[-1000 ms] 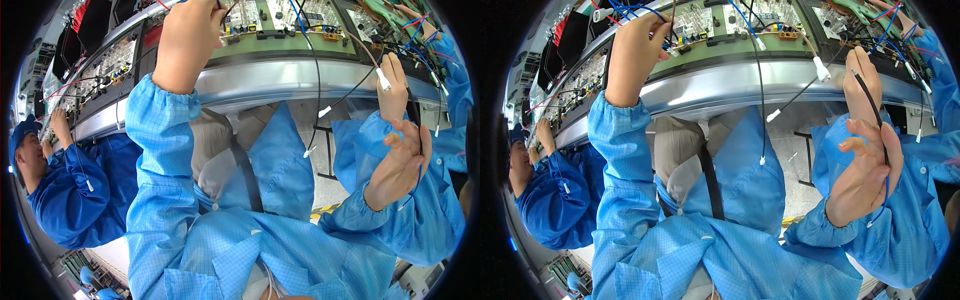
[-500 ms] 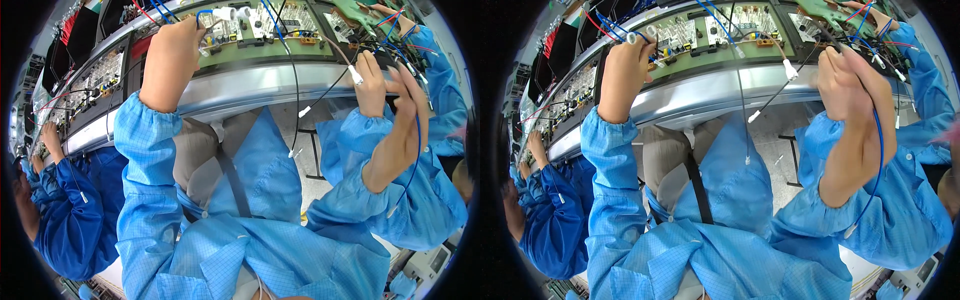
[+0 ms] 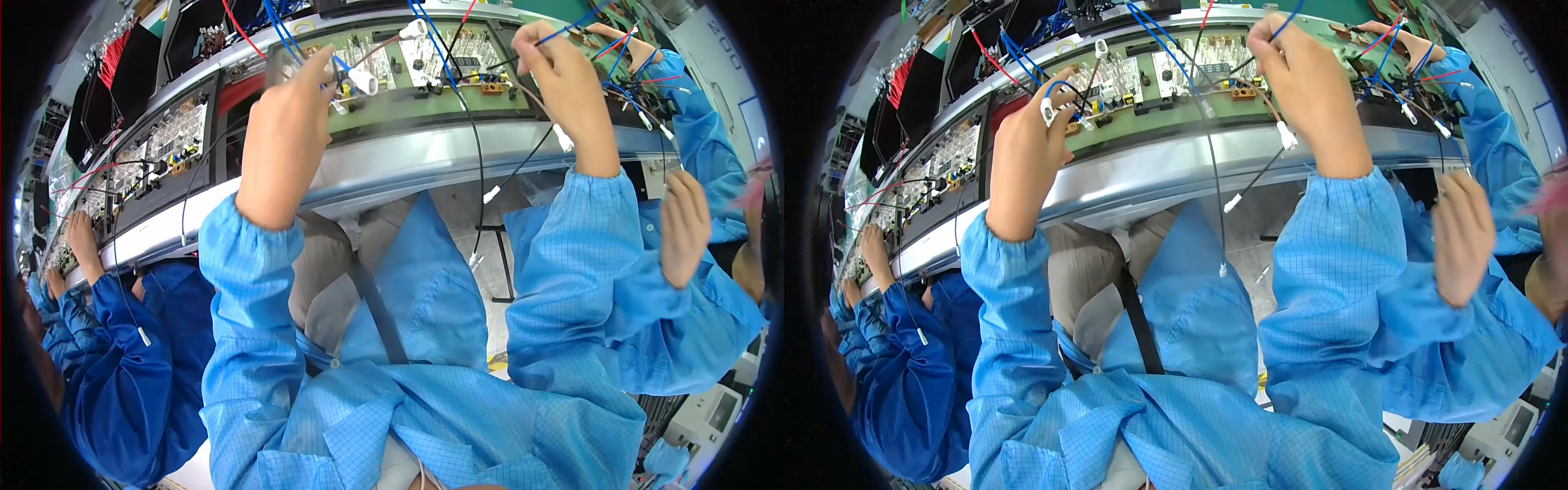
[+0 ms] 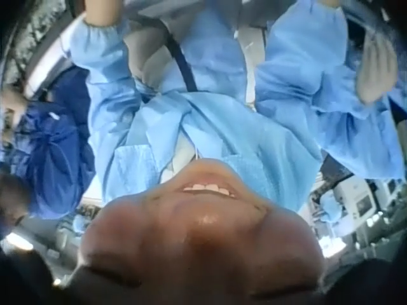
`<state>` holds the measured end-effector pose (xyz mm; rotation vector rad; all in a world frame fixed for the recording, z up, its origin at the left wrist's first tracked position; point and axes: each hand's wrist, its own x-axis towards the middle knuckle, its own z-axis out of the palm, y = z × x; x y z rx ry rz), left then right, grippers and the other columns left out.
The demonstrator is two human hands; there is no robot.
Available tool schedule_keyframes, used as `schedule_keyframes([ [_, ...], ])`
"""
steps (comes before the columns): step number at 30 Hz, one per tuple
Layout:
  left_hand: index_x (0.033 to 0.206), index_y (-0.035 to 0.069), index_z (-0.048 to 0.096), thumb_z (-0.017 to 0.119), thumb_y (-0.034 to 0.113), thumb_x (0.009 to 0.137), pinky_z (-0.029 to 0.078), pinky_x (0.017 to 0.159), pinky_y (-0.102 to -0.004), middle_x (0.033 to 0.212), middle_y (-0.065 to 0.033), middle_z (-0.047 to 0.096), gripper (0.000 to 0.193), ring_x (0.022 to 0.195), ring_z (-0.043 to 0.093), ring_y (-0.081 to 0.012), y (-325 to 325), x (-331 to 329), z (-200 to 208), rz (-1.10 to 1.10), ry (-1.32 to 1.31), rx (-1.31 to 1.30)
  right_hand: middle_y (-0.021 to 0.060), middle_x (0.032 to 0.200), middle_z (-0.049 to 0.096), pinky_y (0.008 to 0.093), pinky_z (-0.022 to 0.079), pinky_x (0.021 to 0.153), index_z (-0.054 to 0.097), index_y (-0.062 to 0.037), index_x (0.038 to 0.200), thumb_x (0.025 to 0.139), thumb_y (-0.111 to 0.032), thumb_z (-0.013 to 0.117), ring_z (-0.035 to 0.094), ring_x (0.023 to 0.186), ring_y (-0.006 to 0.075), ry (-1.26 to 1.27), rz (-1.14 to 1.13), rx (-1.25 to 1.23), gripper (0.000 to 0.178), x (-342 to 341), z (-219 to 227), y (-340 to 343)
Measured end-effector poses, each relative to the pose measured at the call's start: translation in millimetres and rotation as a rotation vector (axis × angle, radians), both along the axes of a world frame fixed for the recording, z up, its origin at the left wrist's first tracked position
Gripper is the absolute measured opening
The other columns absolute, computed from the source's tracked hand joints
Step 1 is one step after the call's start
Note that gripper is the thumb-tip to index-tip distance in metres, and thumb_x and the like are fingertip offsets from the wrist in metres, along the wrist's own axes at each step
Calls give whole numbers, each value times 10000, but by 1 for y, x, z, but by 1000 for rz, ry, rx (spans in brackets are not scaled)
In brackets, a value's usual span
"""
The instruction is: The person connects wires and connectors to circuit boards by hand at an assembly station, using clippers to prepare the wires.
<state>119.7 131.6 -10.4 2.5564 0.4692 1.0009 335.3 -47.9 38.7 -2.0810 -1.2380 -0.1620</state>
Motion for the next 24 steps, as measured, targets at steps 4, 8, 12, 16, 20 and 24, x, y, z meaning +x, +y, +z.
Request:
schedule_keyframes([
  [4, 1211, 30, 523, 614, -13, 793, 469, 556, -351, 921, -158, 645, 430, 577, 579, -301, -29, -27, 11, 8, -21, -185, 36, 716, 633, 246, 371, 566, 564, -39, 910, 899, -178, 513, 555, 664, 97, 61, 4, -44, 149, 8, -7, -7],
  [8, 1081, 24, 611, 624, -65, 766, 430, 506, -281, 818, -121, 632, 328, 531, 531, -250, -47, -64, 3, -66, 16, -367, 76, 736, 653, 254, 406, 599, 559, -12, 897, 892, -134, 511, 620, 717, 130, 99, 63, -132, 131, 4, 7, -3],
  [12, 969, 9, 653, 635, -84, 720, 418, 496, -292, 721, -121, 601, 266, 529, 516, -241, -25, -75, -9, -146, 0, -154, 115, 758, 634, 272, 441, 638, 554, 16, 882, 878, -108, 515, 642, 731, 186, 30, 122, -168, 130, 9, 6, 6],
  [16, 924, -12, 661, 615, -118, 610, 397, 482, -308, 609, -99, 529, 334, 534, 512, -232, -12, -79, -7, -133, -36, 15, 132, 742, 607, 280, 452, 660, 552, 18, 878, 862, -79, 522, 637, 733, 209, -117, 80, -198, 103, 7, 8, 6],
  [20, 924, -20, 658, 590, -120, 608, 377, 462, -300, 582, -88, 498, 339, 512, 494, -215, 2, -73, -22, -100, -81, 40, 77, 754, 623, 307, 409, 672, 567, -24, 845, 842, -82, 546, 586, 698, 236, -261, 37, -215, 62, 2, 6, 10],
  [24, 923, -19, 659, 600, -109, 633, 349, 426, -280, 549, -79, 496, 309, 456, 468, -196, 5, -76, -27, -82, -95, 41, 59, 748, 621, 321, 384, 681, 582, -64, 814, 823, -101, 565, 538, 693, 245, -308, 19, -289, 42, 1, 2, 9],
])
